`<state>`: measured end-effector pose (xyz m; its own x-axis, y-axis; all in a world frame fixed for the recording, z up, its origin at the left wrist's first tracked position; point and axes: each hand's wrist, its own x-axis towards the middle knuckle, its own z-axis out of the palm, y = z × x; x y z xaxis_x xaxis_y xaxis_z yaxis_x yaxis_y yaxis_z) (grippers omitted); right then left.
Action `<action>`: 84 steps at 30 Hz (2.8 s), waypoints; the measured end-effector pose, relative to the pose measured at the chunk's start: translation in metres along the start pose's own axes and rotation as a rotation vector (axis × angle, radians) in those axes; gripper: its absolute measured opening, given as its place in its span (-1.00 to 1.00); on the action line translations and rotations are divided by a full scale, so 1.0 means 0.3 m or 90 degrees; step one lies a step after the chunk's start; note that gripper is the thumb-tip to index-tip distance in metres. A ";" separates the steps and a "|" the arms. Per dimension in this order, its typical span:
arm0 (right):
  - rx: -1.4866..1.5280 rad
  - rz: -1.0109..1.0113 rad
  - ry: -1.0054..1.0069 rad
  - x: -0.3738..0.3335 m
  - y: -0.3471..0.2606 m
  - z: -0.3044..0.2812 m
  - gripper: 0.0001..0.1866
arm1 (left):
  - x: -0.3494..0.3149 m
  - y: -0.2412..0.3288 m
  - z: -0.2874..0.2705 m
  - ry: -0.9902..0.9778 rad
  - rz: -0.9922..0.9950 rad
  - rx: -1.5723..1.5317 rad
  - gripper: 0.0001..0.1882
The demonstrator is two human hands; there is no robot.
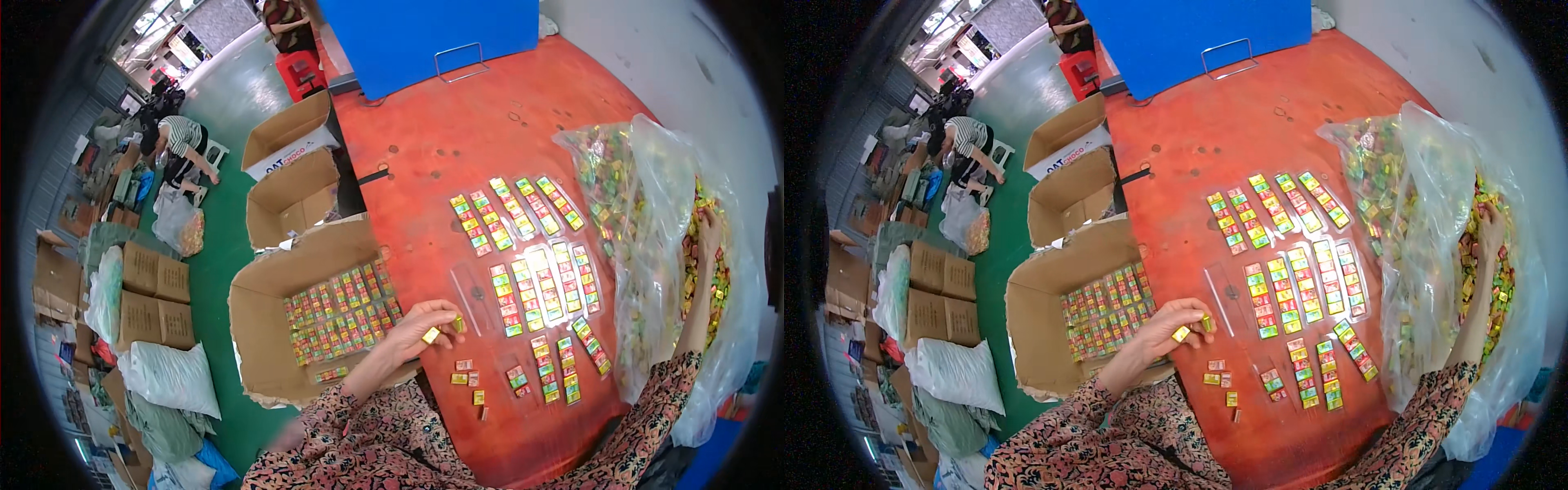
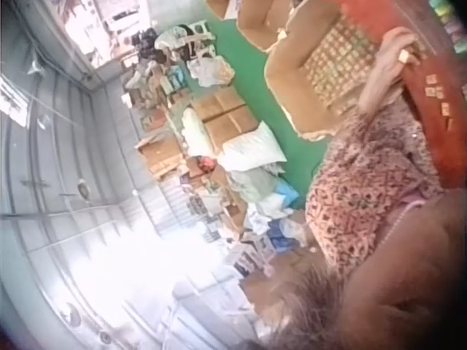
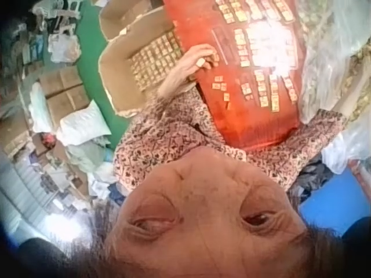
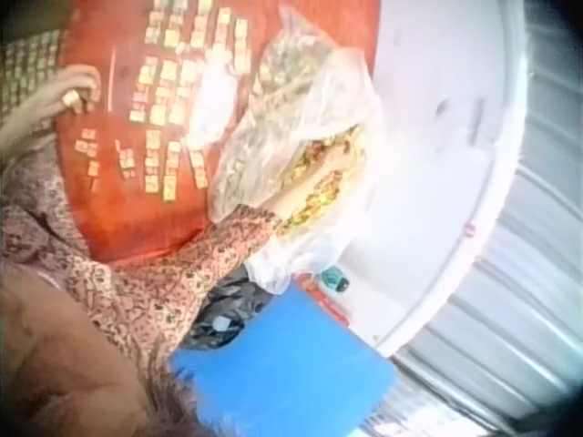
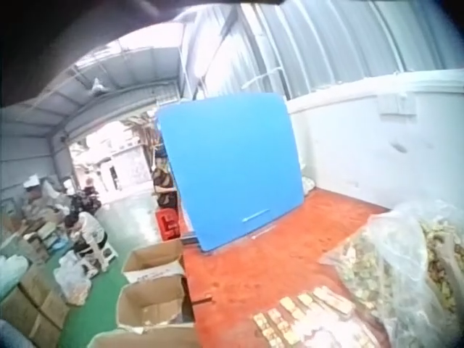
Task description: Organizing small packaged items on a table and placing them into a box.
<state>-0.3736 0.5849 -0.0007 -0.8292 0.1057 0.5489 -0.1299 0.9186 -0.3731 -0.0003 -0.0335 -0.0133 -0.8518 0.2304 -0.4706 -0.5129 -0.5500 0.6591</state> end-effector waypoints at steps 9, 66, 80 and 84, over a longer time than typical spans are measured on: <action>0.395 0.215 -0.233 -0.286 -0.539 -0.352 -0.72 | 0.029 0.024 0.022 0.005 -0.007 0.117 -0.87; 0.367 0.250 -0.240 -1.330 -1.267 -0.471 -0.83 | -0.012 -0.120 0.276 -0.152 0.213 0.482 -0.83; 0.149 0.172 -0.275 -1.388 -1.249 -0.422 -0.85 | 0.070 -0.179 0.255 -0.288 0.572 0.948 -0.82; 0.116 0.151 -0.262 -1.378 -1.242 -0.433 -0.87 | 0.066 -0.172 0.254 -0.288 0.564 0.943 -0.82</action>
<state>0.0882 0.2483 0.0084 -0.9880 0.1111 0.1074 0.0255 0.8027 -0.5959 0.0012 0.0606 -0.0119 -0.7289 0.6168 0.2971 0.6288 0.4315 0.6468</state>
